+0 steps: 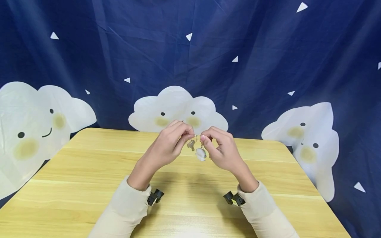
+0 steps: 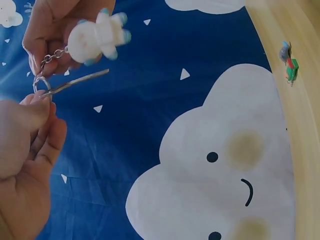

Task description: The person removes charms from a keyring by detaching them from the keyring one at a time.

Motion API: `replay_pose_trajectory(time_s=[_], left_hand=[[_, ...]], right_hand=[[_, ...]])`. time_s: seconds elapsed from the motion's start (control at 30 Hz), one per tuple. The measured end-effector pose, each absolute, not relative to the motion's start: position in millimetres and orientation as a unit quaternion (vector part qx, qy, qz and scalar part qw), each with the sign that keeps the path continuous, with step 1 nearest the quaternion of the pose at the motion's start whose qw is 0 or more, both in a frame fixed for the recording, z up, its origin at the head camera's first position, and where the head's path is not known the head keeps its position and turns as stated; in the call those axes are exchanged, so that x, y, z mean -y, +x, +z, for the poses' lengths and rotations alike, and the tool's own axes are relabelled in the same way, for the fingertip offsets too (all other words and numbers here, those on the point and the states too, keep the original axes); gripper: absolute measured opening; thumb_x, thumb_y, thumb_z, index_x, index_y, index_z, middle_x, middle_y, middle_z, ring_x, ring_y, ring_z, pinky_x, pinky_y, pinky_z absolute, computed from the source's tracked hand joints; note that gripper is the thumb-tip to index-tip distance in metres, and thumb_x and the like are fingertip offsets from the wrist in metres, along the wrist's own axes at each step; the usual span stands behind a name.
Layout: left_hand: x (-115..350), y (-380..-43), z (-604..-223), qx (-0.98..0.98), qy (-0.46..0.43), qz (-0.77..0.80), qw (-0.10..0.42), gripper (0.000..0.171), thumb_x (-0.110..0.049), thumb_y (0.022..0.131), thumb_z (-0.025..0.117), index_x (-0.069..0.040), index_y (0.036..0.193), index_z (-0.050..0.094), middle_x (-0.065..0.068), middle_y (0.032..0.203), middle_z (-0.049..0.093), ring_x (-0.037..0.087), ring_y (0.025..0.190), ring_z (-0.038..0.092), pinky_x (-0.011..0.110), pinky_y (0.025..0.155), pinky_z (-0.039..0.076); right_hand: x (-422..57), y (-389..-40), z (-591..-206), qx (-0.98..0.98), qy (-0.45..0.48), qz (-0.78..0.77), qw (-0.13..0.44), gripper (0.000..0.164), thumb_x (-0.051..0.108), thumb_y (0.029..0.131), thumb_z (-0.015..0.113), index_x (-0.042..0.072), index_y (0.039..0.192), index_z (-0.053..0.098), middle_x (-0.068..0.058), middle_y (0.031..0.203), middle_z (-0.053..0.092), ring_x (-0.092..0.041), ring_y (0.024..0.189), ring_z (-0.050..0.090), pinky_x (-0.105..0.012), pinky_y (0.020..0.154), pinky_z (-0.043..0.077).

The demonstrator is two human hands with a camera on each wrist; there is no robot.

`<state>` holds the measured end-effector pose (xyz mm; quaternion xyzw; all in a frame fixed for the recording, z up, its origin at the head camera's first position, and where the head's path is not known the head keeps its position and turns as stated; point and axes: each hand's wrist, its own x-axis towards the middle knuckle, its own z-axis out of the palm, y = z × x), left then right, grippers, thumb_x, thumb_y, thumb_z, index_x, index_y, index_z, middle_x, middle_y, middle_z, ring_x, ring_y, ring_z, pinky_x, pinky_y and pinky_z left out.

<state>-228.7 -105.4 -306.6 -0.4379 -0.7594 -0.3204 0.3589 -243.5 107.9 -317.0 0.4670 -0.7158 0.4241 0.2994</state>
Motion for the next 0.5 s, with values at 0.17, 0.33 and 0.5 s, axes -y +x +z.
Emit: replay_pose_trajectory(time_s=[0.17, 0.33, 0.5], left_hand=[[102.7, -227.1, -306.3, 0.75, -0.436, -0.328, 0.374, 0.012, 0.004, 0.094, 0.068, -0.005, 0.094, 0.06, 0.002, 0.088, 0.061, 0.018, 0.081, 0.05, 0.027, 0.074, 0.044], [97.9, -226.2, -306.4, 0.726, -0.448, -0.349, 0.387, 0.013, 0.004, 0.092, 0.069, -0.006, 0.093, 0.061, 0.002, 0.086, 0.061, 0.017, 0.079, 0.051, 0.029, 0.074, 0.043], [94.7, -225.6, -306.4, 0.706, -0.466, -0.36, 0.393, 0.007, -0.007, 0.099, 0.062, -0.006, 0.093, 0.061, 0.003, 0.086, 0.062, 0.017, 0.08, 0.053, 0.029, 0.075, 0.044]], right_hand=[[-108.3, -241.8, -315.6, 0.712, 0.471, 0.444, 0.272, 0.038, 0.034, 0.109, 0.052, 0.008, 0.087, 0.069, 0.003, 0.073, 0.056, -0.011, 0.068, 0.051, -0.026, 0.059, 0.042], [-108.7, -240.6, -314.9, 0.696, 0.474, 0.473, 0.26, 0.035, 0.034, 0.108, 0.053, 0.01, 0.087, 0.069, 0.002, 0.071, 0.053, -0.012, 0.062, 0.043, -0.025, 0.053, 0.035], [-109.6, -240.8, -314.7, 0.694, 0.472, 0.481, 0.254, 0.035, 0.032, 0.108, 0.055, 0.009, 0.086, 0.069, 0.002, 0.071, 0.053, -0.013, 0.06, 0.04, -0.027, 0.05, 0.032]])
